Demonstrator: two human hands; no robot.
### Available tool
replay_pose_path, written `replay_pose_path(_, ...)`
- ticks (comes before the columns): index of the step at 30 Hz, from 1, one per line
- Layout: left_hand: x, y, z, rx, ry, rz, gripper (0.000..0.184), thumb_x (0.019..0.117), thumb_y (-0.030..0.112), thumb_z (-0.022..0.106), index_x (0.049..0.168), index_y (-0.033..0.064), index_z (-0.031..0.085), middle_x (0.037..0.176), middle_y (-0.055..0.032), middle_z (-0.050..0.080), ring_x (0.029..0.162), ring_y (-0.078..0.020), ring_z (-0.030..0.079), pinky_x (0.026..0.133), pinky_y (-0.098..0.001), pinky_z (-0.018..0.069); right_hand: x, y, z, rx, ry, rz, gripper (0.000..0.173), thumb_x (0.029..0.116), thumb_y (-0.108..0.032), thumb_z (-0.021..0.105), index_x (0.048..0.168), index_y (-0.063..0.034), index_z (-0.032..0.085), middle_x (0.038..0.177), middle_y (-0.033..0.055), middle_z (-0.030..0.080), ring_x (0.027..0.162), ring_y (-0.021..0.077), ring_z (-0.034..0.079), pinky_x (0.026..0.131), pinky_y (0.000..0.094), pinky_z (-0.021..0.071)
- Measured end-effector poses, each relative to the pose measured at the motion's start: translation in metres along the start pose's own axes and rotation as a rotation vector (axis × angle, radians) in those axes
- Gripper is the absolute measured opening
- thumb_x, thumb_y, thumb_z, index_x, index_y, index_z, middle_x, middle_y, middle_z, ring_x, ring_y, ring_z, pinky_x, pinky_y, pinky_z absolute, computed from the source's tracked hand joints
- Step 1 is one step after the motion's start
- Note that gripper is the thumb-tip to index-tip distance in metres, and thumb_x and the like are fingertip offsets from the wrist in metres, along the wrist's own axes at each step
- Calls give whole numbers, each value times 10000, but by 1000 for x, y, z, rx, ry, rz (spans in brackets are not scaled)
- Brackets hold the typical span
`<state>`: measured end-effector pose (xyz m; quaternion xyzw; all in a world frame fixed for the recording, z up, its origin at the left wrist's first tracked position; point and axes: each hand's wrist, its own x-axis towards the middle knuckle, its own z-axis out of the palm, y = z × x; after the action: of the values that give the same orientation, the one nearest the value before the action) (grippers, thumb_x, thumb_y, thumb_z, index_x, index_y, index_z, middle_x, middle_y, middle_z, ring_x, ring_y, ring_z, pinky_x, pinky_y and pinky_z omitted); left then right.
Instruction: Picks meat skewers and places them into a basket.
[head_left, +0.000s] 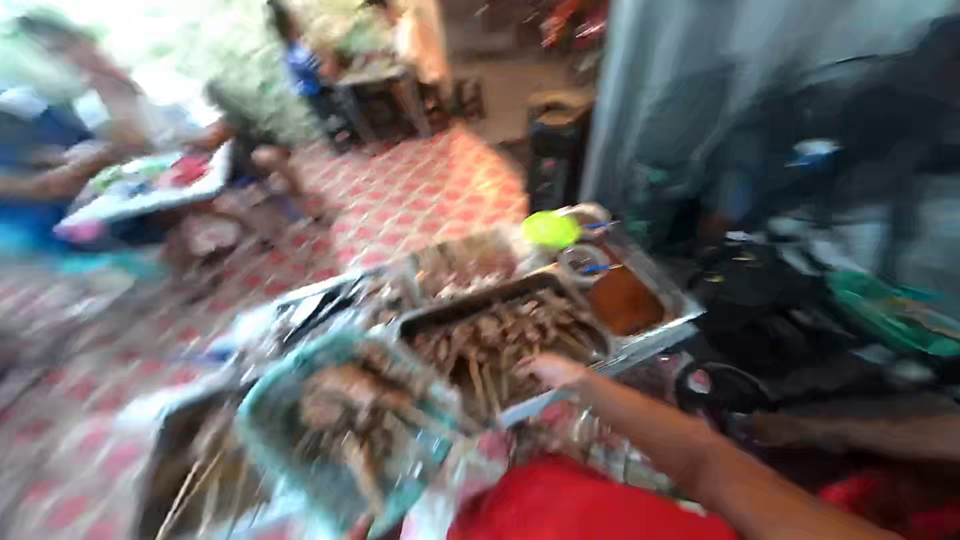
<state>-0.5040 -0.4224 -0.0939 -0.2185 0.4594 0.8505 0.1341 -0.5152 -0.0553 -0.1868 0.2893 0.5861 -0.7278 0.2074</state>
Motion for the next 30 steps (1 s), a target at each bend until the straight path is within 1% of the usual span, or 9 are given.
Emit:
replay_pose_path(1,17,-18,-31,15,-50,120,256,941,128,454,1132,13,580,1015,-122,741,971,-224,728,892,-434,605,-7,-1,-2,-10,-8,2,206,1029,-121,565,1210,-44,625,765,-42,587,595,43,525,557,220,477)
replay_pose_path(2,28,-23,-42,64,-47,165,288,926,197,491,1156,41,562,989,-67,745,925,-181,732,844,-397,620,-13,-4,-4,-49,7,5,236,1043,-124,552,1251,-34,616,802,-32,598,623,45,536,590,223,486)
replay_pose_path(4,40,-18,-40,93,-2,150,382,919,216,498,1240,8,487,990,-56,710,895,-157,707,834,-372,606,-30,-12,-6,-157,43,1,280,1063,-110,514,1315,-3,575,840,-10,593,641,45,539,619,221,495)
replay_pose_path(9,57,-1,-42,93,-2,77,405,935,192,447,1284,-14,450,1034,-85,679,917,-157,684,835,-373,591,-87,-24,3,-223,70,-160,263,996,-60,490,1224,-2,607,788,-43,609,632,35,574,624,212,525)
replay_pose_path(13,74,16,-54,101,-66,37,380,947,188,400,1275,5,454,1045,-76,672,930,-151,679,840,-371,587,-119,-60,42,-210,46,-279,294,970,-64,462,1221,-34,612,740,-82,591,602,20,563,612,200,519)
replay_pose_path(17,88,34,-63,90,-129,-2,359,941,199,401,1245,20,468,1029,-72,683,926,-159,687,839,-374,592,-135,-76,85,-140,-27,-412,300,930,-96,433,1139,-87,648,660,-109,564,559,9,542,579,193,507)
replay_pose_path(21,104,54,-73,115,-193,-9,385,940,199,417,1274,11,449,1056,-75,673,947,-147,682,857,-360,588,-162,-62,103,-129,-122,-331,216,894,-225,607,1080,-210,716,665,-139,596,533,-31,512,507,150,449)
replay_pose_path(24,117,66,-78,127,-232,4,418,934,197,432,1303,1,430,1083,-79,664,966,-142,675,870,-352,582,-188,-44,114,-118,-126,-250,167,882,-279,699,1038,-242,745,718,-132,643,565,-29,548,531,152,477)
replay_pose_path(30,130,83,-86,156,-255,19,397,936,193,417,1291,15,434,1067,-63,657,950,-133,670,853,-344,580,-211,-20,128,-125,-140,-232,221,876,-359,739,1067,-249,759,763,-119,667,569,-35,548,526,137,469)
